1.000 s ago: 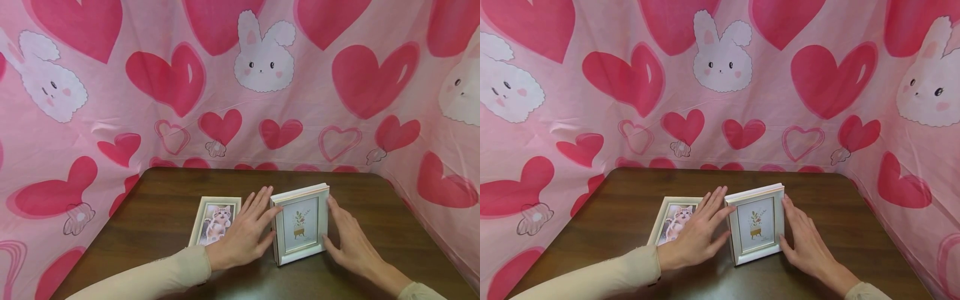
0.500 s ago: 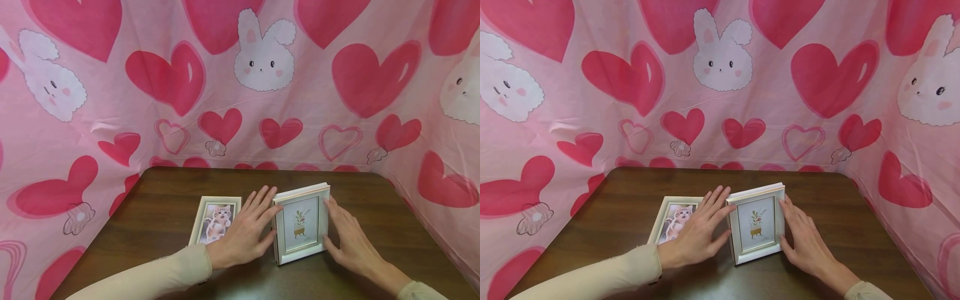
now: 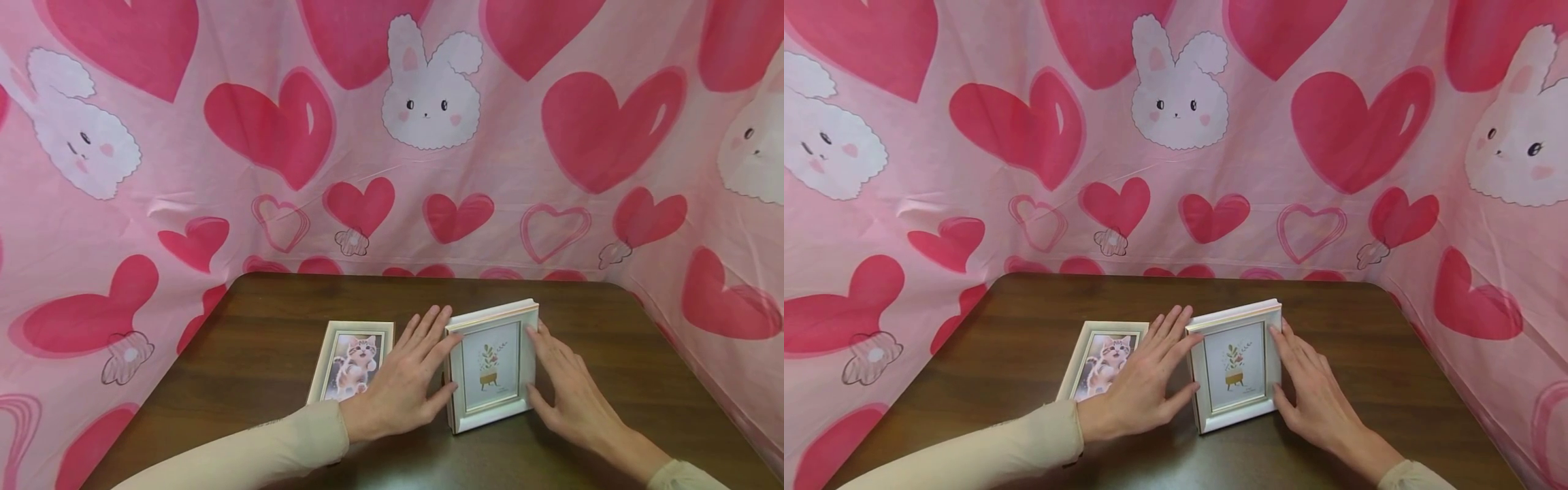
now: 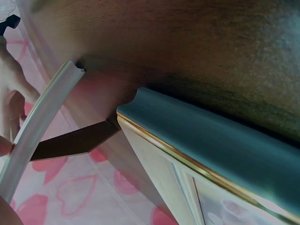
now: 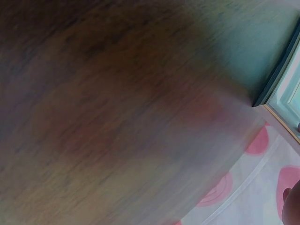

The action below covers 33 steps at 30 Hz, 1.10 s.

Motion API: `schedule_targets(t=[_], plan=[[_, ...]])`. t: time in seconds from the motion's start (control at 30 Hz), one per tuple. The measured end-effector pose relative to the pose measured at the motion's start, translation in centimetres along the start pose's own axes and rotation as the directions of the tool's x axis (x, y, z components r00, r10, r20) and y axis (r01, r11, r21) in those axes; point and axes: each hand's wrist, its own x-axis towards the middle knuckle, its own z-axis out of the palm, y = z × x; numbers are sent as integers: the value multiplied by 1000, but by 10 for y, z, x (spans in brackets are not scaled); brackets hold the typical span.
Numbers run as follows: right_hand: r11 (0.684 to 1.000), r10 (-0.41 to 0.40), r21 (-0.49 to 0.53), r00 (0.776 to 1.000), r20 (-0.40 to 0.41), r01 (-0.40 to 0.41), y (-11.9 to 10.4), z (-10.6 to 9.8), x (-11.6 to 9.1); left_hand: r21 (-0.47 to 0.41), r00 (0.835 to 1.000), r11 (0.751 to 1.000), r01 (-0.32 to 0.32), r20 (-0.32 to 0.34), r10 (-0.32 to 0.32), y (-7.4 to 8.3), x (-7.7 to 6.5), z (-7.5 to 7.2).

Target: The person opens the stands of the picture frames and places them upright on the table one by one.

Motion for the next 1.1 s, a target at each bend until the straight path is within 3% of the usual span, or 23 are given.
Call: schedule_targets(t=[0.7, 1.1], plan=[[1000, 9, 7, 1000, -17, -9, -2, 1, -4, 6, 1000, 1000, 12, -5, -12, -4, 6, 4], [999, 35, 12, 999, -15, -35, -2, -1, -6, -23, 999, 999, 40, 39, -39, -12, 14, 7]])
